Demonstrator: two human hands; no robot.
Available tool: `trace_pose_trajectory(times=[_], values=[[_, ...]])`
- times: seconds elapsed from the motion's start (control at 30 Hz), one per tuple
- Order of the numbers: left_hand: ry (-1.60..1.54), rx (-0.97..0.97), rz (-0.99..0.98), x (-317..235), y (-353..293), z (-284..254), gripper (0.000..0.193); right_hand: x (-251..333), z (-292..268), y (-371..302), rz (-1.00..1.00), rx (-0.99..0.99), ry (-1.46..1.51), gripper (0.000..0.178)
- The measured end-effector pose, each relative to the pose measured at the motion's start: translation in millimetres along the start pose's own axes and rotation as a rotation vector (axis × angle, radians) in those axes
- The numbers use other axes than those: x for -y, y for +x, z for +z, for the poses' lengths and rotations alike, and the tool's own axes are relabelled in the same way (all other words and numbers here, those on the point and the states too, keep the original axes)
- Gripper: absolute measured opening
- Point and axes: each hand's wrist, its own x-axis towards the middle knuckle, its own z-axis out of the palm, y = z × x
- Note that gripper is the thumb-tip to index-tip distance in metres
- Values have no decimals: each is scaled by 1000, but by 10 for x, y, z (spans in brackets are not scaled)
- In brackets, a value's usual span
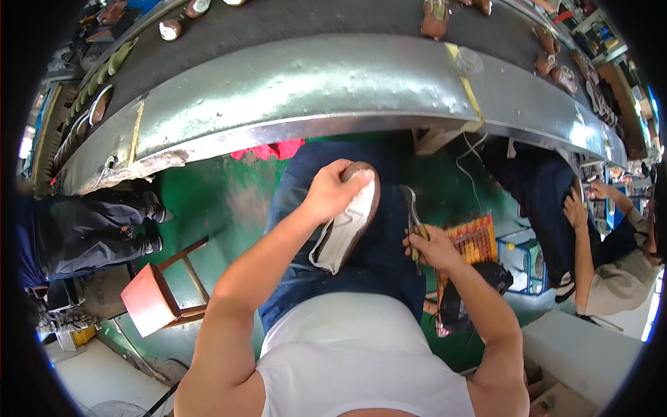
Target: Using lasting pliers to pull and secure shoe uppers to the last/sole assembly on a production line.
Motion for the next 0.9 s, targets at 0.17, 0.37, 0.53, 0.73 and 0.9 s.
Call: trace_pose_trajectory(times=[0.17, 0.37, 0.53, 0.73, 0.9], values=[[239, 161, 182, 829, -346, 62, 51, -180, 47, 18, -144, 39, -340, 18], [540, -46, -2, 651, -635, 128, 31, -7, 179, -129, -275, 147, -684, 21], [672, -80, 138, 666, -627, 201, 25, 346, 234, -123, -17, 293, -575, 21], [773, -84, 237, 673, -689, 334, 22, 564, 170, 56, 205, 430, -386, 22], [645, -77, 158, 793, -561, 259, 32, 951, 174, 154, 128, 447, -880, 26]])
